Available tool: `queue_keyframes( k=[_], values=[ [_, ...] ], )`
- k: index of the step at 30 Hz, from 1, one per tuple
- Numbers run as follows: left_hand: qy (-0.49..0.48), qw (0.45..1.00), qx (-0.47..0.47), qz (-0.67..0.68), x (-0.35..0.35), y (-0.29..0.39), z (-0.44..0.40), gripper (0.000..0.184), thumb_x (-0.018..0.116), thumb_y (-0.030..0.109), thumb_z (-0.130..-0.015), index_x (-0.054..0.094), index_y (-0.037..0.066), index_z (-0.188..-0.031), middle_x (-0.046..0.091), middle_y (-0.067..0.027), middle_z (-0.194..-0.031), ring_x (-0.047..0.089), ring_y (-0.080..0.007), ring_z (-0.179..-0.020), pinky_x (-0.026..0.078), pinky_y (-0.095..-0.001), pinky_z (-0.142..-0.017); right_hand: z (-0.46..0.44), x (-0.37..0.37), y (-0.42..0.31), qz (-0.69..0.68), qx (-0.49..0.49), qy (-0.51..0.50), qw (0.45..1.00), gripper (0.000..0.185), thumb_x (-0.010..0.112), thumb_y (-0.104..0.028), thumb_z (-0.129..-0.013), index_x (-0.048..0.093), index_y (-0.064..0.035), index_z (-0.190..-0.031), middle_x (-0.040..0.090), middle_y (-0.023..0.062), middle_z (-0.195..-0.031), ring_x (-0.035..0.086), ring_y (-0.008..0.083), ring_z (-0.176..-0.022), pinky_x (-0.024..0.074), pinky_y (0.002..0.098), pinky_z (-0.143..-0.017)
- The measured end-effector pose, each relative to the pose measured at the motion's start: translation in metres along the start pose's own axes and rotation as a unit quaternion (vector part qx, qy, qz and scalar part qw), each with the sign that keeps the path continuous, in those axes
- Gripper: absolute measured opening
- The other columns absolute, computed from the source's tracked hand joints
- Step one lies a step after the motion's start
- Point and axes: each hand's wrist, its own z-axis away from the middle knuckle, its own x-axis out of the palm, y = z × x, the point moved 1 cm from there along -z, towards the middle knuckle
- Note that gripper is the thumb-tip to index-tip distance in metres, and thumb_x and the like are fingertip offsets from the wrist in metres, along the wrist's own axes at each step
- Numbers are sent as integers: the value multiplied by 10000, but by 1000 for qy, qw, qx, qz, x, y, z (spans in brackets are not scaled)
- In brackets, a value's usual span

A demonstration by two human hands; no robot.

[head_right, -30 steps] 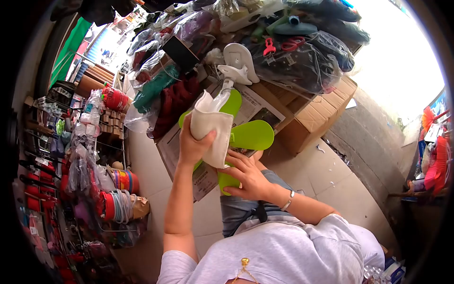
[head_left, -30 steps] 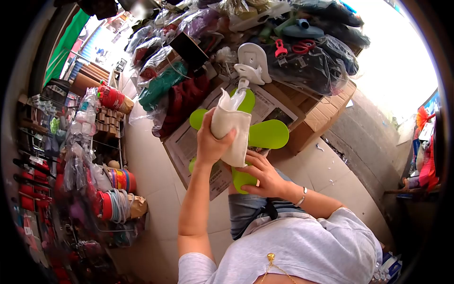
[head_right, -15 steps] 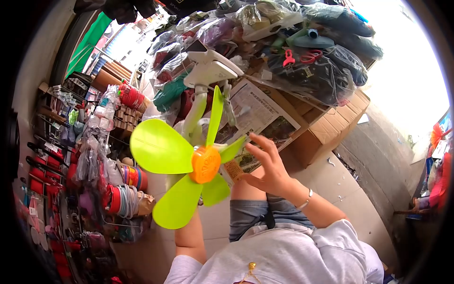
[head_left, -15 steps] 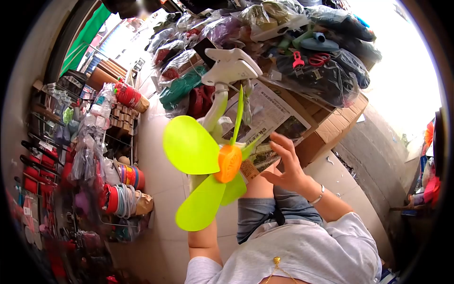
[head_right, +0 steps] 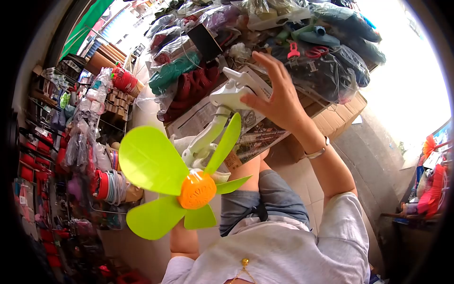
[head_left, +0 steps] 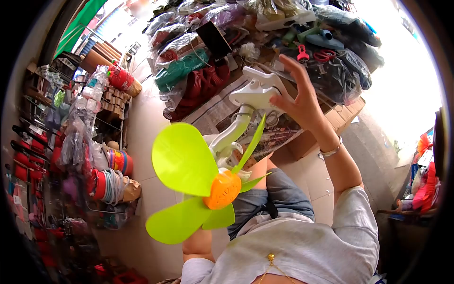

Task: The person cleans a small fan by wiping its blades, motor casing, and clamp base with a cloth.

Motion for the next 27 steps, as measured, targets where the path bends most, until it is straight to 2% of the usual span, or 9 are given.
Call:
queue_keyframes(
  k=[1,3,4,7,12,15,21,25,27],
  values=[
    [-3,1000,-8,1,-1,-3,2,545,681,245,-814,524,4,-1277,643,-113,-1114,646,-194,-963,528,-328,-873,8,4,1,1,-2,-3,1000,686,789,-186,-785,469,-65,-1380,574,138,-1269,524,304,-1224,413,425,-1030],
    [-7,1000,-25,2,-2,-13,4,550,678,255,-817,523,4,-1281,643,-115,-1116,646,-196,-967,527,-329,-877,30,20,11,-285,232,-123,922,624,775,-166,-824,481,-28,-1357,616,83,-1161,578,164,-1077,481,336,-934],
    [-12,999,-37,2,-2,-23,7,552,677,261,-819,523,4,-1282,643,-115,-1118,647,-196,-969,527,-330,-879,33,24,14,-258,204,-90,940,549,746,-121,-860,493,-2,-1332,627,33,-1077,558,78,-988,488,260,-876],
    [-23,997,-69,2,-3,-44,14,559,672,276,-823,521,4,-1287,644,-117,-1122,647,-199,-976,526,-331,-886,36,24,4,-277,198,-32,940,501,731,-88,-867,513,0,-1309,630,35,-1075,561,87,-990,483,257,-864],
    [-37,995,-89,-4,13,-4,27,571,665,303,-831,519,4,-1295,645,-120,-1129,647,-203,-986,525,-333,-897,17,6,-15,-191,71,-57,977,494,753,-86,-828,559,-32,-1279,668,90,-1079,595,122,-970,491,283,-852],
    [-57,994,-95,0,1,3,14,579,660,319,-836,517,4,-1300,645,-122,-1134,648,-206,-993,525,-334,-904,5,3,-16,-181,76,-87,977,499,753,-88,-829,556,-31,-1284,673,101,-1084,596,121,-963,491,277,-852],
    [-100,982,-162,14,-27,-22,6,596,652,350,-845,514,4,-1310,646,-125,-1142,648,-211,-1005,523,-336,-918,0,24,24,-306,137,-225,915,533,774,-338,-844,565,-5,-1204,599,21,-981,523,86,-919,459,271,-822],
    [56,977,-204,-23,20,-2,10,613,656,360,-858,503,-2,-1328,641,-132,-1173,629,-219,-1072,508,-329,-951,0,37,22,-323,138,-206,913,510,772,-315,-849,575,1,-1197,616,38,-996,547,96,-933,469,278,-831],
    [101,983,-145,-56,13,-3,4,595,649,345,-874,499,-5,-1331,636,-144,-1191,639,-229,-1069,525,-348,-933,-4,36,18,-314,141,-199,917,500,773,-300,-849,580,3,-1197,625,43,-1006,557,100,-938,473,281,-839]
  ],
)
